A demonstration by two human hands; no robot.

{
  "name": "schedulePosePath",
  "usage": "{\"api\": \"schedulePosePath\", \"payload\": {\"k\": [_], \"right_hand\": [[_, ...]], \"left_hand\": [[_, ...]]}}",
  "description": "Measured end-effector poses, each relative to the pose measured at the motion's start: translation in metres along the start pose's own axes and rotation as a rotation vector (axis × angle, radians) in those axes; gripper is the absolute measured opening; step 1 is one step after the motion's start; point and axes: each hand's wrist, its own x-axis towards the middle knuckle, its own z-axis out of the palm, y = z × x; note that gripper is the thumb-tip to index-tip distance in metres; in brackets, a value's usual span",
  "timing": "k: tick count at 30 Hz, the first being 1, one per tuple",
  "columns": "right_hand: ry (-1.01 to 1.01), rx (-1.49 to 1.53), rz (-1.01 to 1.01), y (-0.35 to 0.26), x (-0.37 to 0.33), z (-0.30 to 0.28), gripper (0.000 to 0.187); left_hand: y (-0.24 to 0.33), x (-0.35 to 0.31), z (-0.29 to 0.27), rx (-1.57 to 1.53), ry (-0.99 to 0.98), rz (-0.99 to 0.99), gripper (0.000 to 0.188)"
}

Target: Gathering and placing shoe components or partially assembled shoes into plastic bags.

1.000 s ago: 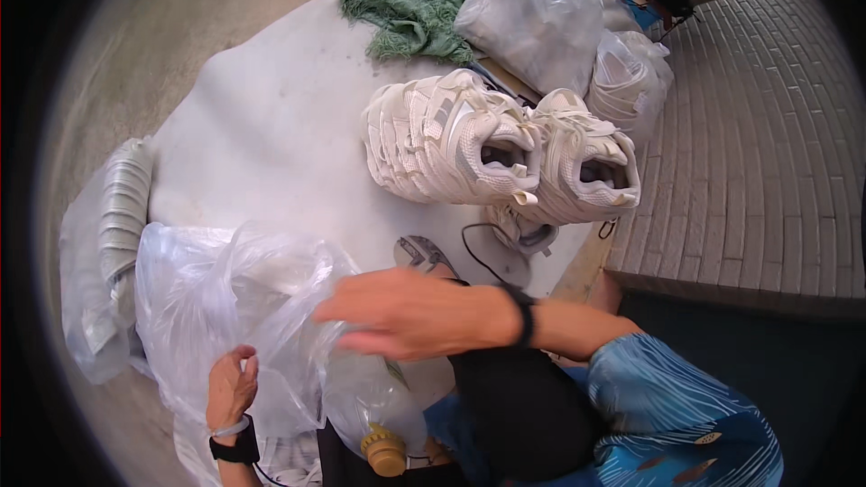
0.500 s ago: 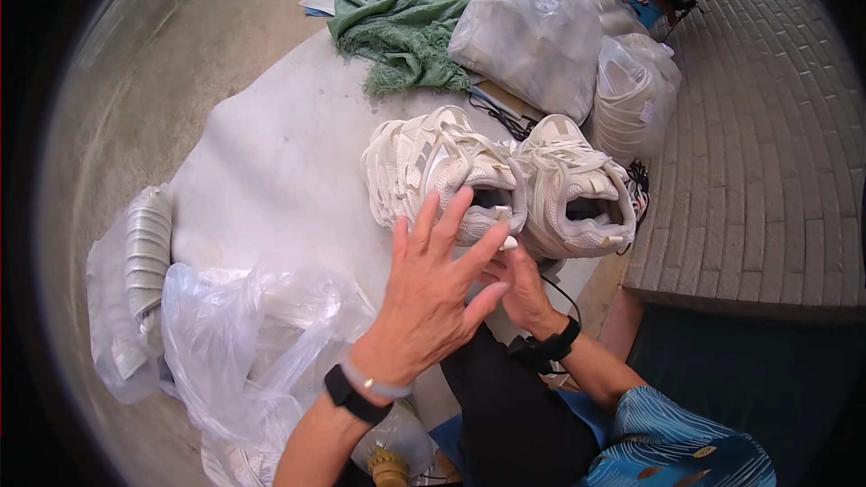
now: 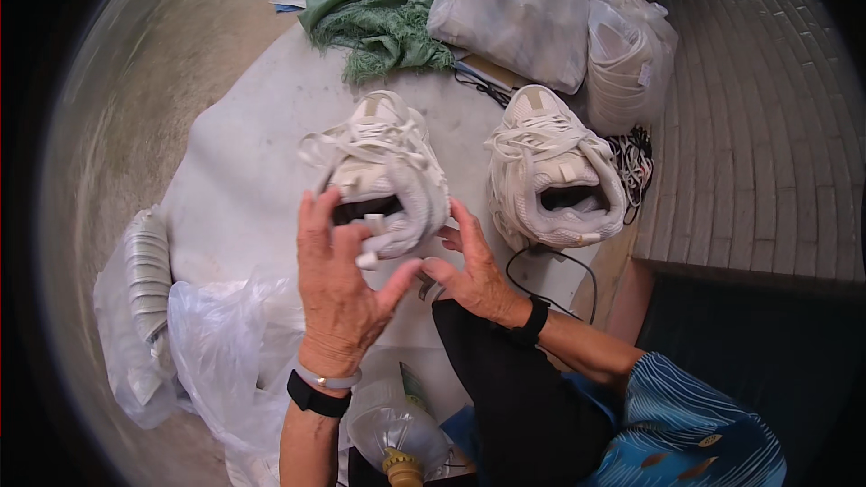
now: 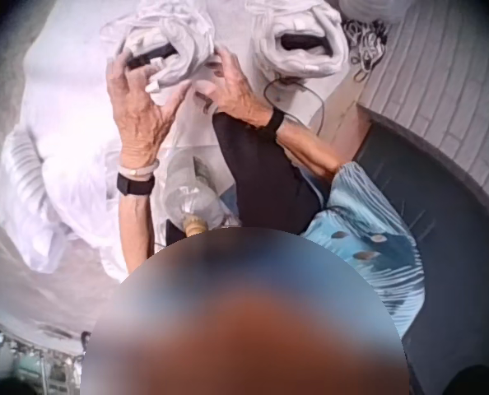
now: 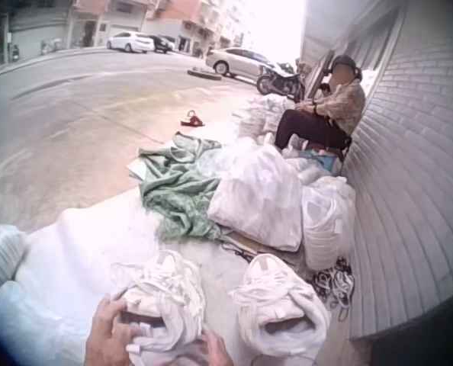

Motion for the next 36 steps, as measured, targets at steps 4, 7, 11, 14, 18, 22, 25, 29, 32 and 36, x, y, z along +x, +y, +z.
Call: {"api": "schedulePosePath", "payload": {"k": [4, 7, 11, 14, 18, 22, 25, 29, 32, 36], "right_hand": [[-0.079, -0.111, -0.110, -0.008, 0.011, 0.008, 0.072], [-0.157, -0.295, -0.265, 0.006, 0.018, 0.007, 0.070], [0.070, -0.239, -0.171, 0.006, 0.023, 0.013, 0.064], [-0.020, -0.162, -0.153, -0.003, 0.031, 0.005, 0.066], [-0.070, -0.300, -0.145, 0.037, 0.027, 0.002, 0.065], [0.124, -0.892, -0.335, 0.025, 0.035, 0.017, 0.051], [-0.067, -2.324, -0.933, -0.015, 0.028, 0.011, 0.044], [-0.074, -1.893, -0.684, 0.022, 0.035, 0.033, 0.047], [-0.121, -1.113, -0.546, 0.040, 0.031, 0.041, 0.054], [-0.246, -0.985, -0.356, 0.097, 0.017, 0.042, 0.061]], "left_hand": [[-0.010, -0.001, -0.012, -0.187, 0.109, -0.191, 0.049], [-0.014, -0.004, -0.027, -0.258, -0.034, -0.406, 0.052], [-0.042, -0.030, -0.033, -0.207, -0.054, -0.343, 0.048], [-0.045, -0.051, -0.029, -0.118, -0.122, -0.401, 0.043], [-0.046, -0.062, -0.024, -0.161, -0.155, -0.482, 0.047], [-0.065, -0.080, -0.022, -0.232, -0.162, -0.565, 0.057], [-0.071, -0.088, -0.025, -0.241, -0.248, -0.631, 0.075], [-0.103, -0.118, -0.013, -0.384, -0.110, -0.798, 0.099], [-0.120, -0.133, -0.005, -0.438, -0.080, -0.860, 0.098], [-0.135, -0.150, 0.000, -0.479, -0.068, -0.874, 0.096]]}}
